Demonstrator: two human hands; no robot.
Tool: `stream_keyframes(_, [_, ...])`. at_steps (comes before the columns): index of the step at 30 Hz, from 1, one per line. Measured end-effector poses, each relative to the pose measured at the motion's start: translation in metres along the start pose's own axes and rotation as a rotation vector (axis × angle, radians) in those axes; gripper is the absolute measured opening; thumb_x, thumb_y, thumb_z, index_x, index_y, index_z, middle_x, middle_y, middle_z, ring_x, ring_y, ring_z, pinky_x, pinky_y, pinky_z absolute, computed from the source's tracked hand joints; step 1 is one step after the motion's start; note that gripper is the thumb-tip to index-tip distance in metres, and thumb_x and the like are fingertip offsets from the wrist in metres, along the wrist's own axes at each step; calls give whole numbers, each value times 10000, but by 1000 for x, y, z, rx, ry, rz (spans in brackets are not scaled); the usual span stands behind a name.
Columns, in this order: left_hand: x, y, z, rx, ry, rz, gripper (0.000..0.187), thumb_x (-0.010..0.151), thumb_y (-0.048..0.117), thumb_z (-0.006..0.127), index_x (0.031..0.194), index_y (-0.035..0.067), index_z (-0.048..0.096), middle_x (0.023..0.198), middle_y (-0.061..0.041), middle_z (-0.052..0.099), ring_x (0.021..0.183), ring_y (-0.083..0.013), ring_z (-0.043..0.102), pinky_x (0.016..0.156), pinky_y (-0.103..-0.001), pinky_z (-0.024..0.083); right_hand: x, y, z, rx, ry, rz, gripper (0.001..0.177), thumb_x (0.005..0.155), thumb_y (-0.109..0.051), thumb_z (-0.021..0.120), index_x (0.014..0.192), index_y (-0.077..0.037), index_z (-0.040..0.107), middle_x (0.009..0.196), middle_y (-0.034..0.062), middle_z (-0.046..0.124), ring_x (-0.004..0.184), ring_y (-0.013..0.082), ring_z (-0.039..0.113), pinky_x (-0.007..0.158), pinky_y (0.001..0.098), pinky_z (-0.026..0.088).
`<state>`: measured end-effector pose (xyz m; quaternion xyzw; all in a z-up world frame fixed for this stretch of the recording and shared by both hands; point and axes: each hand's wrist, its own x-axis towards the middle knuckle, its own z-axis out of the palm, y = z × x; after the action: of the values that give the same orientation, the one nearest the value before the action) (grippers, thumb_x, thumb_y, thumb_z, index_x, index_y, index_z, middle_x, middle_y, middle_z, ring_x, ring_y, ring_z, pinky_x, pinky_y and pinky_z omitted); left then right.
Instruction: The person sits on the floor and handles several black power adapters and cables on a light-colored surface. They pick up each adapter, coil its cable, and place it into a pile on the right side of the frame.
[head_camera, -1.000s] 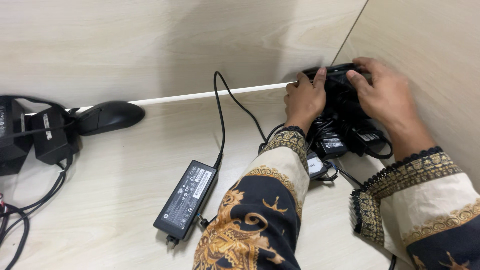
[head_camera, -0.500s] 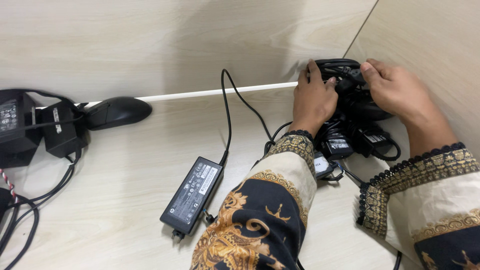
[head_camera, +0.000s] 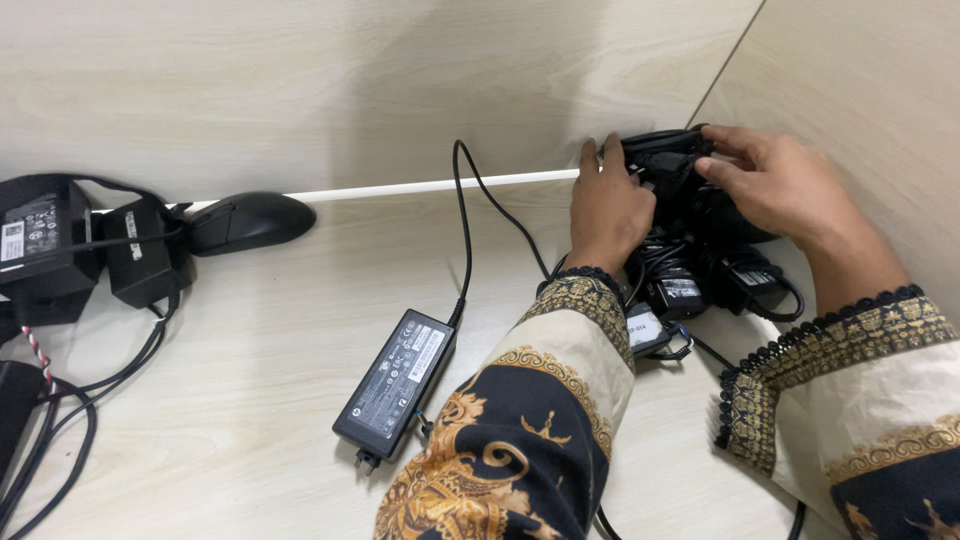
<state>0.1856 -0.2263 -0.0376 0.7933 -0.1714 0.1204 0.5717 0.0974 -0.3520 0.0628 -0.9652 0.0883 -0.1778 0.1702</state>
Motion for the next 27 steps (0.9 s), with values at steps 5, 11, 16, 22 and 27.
stream_keyframes(5, [2, -19, -5, -178, 35, -40, 555, 962, 222, 512, 1471, 1, 515, 1466, -250, 570, 1343, -406, 554, 1133, -437, 430, -1, -10, 5, 34, -57, 51, 575, 908, -235, 721, 1470, -219, 599, 1212, 121, 738, 1117, 252, 707, 925, 378, 538])
stream_keyframes(11, [-4, -22, -8, -164, -4, -51, 618, 935, 326, 589, 1451, -3, 500, 1501, -232, 507, 1367, -401, 500, 1136, -438, 399, 0, -16, 9, -85, -29, 46, 751, 845, -211, 814, 1524, -149, 499, 1157, 120, 752, 1124, 286, 694, 940, 400, 529])
stream_keyframes(16, [-6, -21, -9, -63, -78, -112, 630, 968, 377, 551, 1484, 28, 457, 1559, -210, 434, 1371, -396, 480, 1112, -461, 397, 2, -14, 11, -117, -38, 80, 722, 836, -223, 826, 1493, -150, 536, 1177, 119, 744, 1139, 287, 689, 954, 409, 534])
stream_keyframes(22, [-6, -17, -13, -108, 15, -51, 531, 1024, 325, 470, 1458, 20, 500, 1515, -215, 498, 1370, -410, 484, 1118, -472, 400, 1, -6, 14, -90, 97, -37, 674, 805, -208, 855, 1418, -100, 595, 1257, 123, 704, 1161, 273, 663, 956, 411, 521])
stream_keyframes(27, [-7, -8, -28, -27, -65, -87, 482, 992, 265, 506, 1399, 13, 559, 1466, -199, 560, 1328, -410, 534, 1095, -470, 433, -3, -11, 15, -82, 157, -123, 572, 818, -179, 848, 1344, -65, 656, 1259, 117, 717, 1161, 257, 674, 965, 403, 525])
